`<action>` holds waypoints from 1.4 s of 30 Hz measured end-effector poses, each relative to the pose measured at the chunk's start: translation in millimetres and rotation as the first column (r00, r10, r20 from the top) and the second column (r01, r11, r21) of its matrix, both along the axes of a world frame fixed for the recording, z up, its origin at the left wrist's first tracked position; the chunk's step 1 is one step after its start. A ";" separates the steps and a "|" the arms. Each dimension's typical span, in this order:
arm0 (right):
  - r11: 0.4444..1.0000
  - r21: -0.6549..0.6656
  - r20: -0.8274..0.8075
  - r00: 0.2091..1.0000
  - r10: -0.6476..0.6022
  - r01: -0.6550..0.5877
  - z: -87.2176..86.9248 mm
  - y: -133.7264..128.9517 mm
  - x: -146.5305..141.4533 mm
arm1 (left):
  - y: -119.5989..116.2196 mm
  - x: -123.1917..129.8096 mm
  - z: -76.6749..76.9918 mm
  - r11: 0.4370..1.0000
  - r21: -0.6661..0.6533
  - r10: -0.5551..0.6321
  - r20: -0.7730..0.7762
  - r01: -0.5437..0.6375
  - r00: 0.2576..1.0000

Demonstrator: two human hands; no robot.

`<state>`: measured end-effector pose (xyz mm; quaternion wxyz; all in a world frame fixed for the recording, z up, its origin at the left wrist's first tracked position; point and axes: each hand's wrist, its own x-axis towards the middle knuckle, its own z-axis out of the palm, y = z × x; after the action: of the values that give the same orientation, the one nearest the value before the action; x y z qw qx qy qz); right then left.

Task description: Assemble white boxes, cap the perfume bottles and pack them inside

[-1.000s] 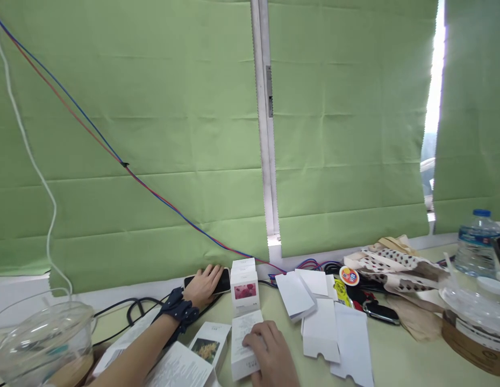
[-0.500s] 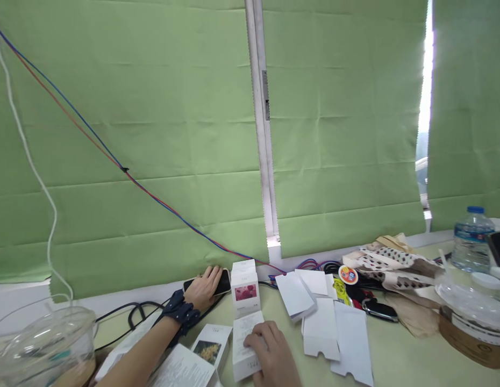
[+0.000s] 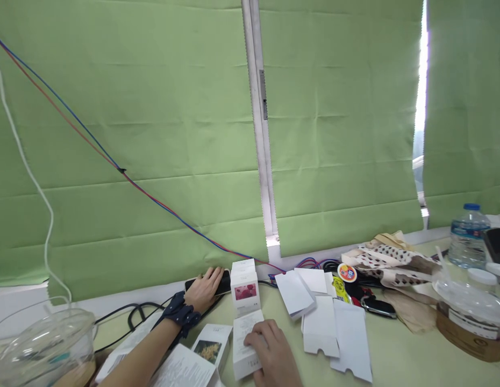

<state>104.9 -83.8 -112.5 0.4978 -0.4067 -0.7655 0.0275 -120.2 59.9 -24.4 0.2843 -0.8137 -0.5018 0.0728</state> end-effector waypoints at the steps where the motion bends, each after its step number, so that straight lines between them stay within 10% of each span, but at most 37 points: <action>1: 1.000 -0.004 -0.001 1.000 0.002 -0.002 0.1 -0.2 0.0 | 0.1 0.1 0.1 1.000 0.001 0.000 0.001 0.000 1.000; 35: 1.000 0.005 0.009 1.000 0.018 -0.018 0.8 0.6 2.4 | 5.9 -9.3 1.6 0.994 0.002 -0.106 0.032 0.106 0.994; 42: 0.999 -0.036 -0.007 0.999 0.033 -0.034 5.5 -3.9 3.2 | 10.0 -28.2 21.7 0.991 0.021 -0.134 0.061 0.133 0.989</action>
<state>108.1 -87.7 -107.0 0.4921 -0.4027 -0.7701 0.0510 -148.3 69.9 -2.7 0.2797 -0.8448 -0.4554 0.0239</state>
